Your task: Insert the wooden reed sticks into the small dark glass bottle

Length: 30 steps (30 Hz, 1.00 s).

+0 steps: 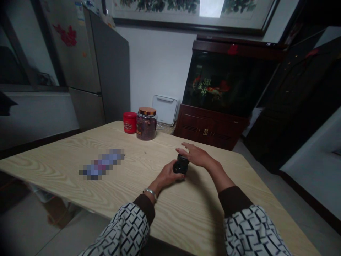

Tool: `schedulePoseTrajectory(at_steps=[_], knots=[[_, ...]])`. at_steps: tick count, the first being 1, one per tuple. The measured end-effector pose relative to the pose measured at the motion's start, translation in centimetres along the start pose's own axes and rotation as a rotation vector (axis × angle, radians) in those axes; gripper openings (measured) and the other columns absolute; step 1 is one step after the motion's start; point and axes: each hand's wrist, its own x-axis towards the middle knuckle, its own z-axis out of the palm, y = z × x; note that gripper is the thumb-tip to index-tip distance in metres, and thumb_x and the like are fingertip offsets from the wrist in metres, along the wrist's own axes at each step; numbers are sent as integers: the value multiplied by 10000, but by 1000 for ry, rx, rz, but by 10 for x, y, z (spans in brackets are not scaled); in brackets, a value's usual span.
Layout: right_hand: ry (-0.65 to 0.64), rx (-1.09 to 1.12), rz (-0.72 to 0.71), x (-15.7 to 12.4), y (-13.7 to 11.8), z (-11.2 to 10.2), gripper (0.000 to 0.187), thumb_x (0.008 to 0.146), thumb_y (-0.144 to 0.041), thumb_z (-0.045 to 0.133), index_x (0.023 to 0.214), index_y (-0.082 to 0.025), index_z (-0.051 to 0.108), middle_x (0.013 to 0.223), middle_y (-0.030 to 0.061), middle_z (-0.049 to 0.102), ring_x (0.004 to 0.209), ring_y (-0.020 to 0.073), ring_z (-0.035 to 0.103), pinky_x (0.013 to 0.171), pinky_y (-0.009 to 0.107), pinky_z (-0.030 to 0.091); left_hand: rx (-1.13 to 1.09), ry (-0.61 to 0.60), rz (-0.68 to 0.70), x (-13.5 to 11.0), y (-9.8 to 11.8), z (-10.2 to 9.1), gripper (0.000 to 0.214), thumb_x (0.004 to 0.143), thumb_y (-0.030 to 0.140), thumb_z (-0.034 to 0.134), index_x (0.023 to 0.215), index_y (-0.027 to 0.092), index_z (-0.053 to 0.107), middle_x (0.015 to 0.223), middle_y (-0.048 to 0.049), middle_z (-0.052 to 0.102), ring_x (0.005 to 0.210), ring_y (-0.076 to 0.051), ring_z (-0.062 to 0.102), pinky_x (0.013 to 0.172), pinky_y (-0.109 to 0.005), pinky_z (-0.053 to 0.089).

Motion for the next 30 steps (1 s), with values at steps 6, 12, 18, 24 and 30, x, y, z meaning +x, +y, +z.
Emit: schedulePoseTrajectory(at_steps=[6, 12, 18, 24, 30], knots=[[-42, -50, -52, -10, 3, -6, 684, 828, -595, 606, 1379, -201, 514, 1229, 136, 672, 1082, 278, 650, 915, 379, 479, -6, -2, 9, -2, 4, -1, 614, 628, 283, 820, 1189, 158, 605, 1021, -63, 691, 930, -217, 620, 806, -294, 471], [128, -223, 131, -13, -3, -1, 795, 857, -737, 420, 1417, -176, 477, 1161, 194, 690, 1081, 355, 640, 874, 453, 460, -5, 1, -7, -1, 5, 0, 606, 619, 273, 819, 1174, 152, 609, 1016, -63, 693, 919, -217, 622, 801, -295, 470], [-50, -148, -109, -11, -2, 1, 728, 783, -464, 686, 1430, -211, 469, 1347, 145, 596, 1185, 288, 585, 952, 381, 438, -15, 0, 3, -2, 5, 0, 593, 617, 256, 808, 1169, 154, 615, 993, -49, 688, 887, -201, 612, 779, -280, 470], [29, -254, 82, -10, -9, 4, 819, 824, -693, 532, 1455, -183, 427, 1224, 187, 659, 1131, 347, 613, 909, 435, 441, -14, 2, 4, -1, 3, 1, 613, 609, 270, 815, 1179, 164, 617, 1017, -51, 684, 908, -204, 613, 810, -293, 473], [-106, -221, -107, -6, -5, 8, 588, 789, -405, 666, 1334, -224, 543, 1246, 125, 628, 1097, 268, 608, 894, 342, 442, -34, -7, 3, 0, 0, 3, 557, 610, 225, 799, 1133, 154, 622, 964, -36, 686, 855, -182, 603, 734, -255, 457]])
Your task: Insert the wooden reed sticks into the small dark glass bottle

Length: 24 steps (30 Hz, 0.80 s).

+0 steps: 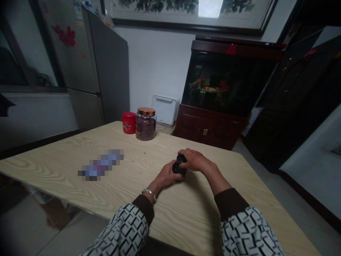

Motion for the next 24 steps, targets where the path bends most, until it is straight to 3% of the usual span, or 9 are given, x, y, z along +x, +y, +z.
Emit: schedulePoseTrajectory(at_steps=[4, 10, 13, 16, 19, 22, 24], knots=[[36, -152, 110, 4, -9, 0, 488, 792, -517, 642, 1181, -224, 601, 1073, 130, 667, 942, 291, 641, 745, 342, 440, 3, -9, -11, 0, -2, 1, 563, 601, 212, 798, 1134, 159, 625, 943, -28, 683, 833, -176, 599, 707, -246, 451], [77, -169, 139, -1, -17, 6, 470, 832, -524, 599, 1195, -226, 583, 1087, 127, 649, 948, 272, 640, 746, 323, 433, 17, -12, -27, -2, -1, 2, 579, 631, 243, 790, 1177, 168, 612, 996, -44, 687, 883, -204, 615, 773, -285, 480], [112, -167, 193, 0, -14, 10, 469, 847, -528, 578, 1210, -232, 582, 1105, 124, 638, 968, 272, 642, 768, 331, 437, -13, -3, -21, -2, -4, 1, 754, 603, 254, 821, 1295, 170, 533, 1168, -93, 648, 1051, -257, 599, 910, -348, 475], [150, -158, 269, 6, -5, 15, 469, 851, -536, 574, 1207, -230, 589, 1120, 128, 632, 984, 273, 643, 779, 336, 438, -78, 72, -28, 3, -13, 2, 927, 592, 262, 842, 1404, 180, 403, 1397, -163, 496, 1264, -299, 492, 1022, -400, 424], [185, -139, 308, 16, 4, 19, 489, 855, -556, 570, 1213, -224, 590, 1140, 134, 630, 1002, 276, 643, 781, 335, 442, -168, 209, -62, 11, -21, 1, 715, 715, 290, 758, 1343, 199, 429, 1425, -171, 463, 1296, -269, 475, 1020, -395, 426], [210, -116, 325, 20, 8, 18, 570, 860, -630, 530, 1254, -219, 572, 1165, 143, 630, 1044, 292, 635, 808, 348, 446, -200, 338, -87, 16, -20, -2, 442, 792, 329, 680, 1173, 171, 522, 1225, -156, 601, 1123, -222, 589, 952, -358, 459], [238, -100, 334, 14, 6, 15, 665, 851, -679, 510, 1332, -220, 517, 1214, 153, 615, 1054, 296, 633, 822, 354, 447, -197, 345, -98, 14, -14, -5, 372, 802, 374, 663, 1088, 158, 563, 1065, -124, 655, 974, -195, 629, 873, -325, 481]])
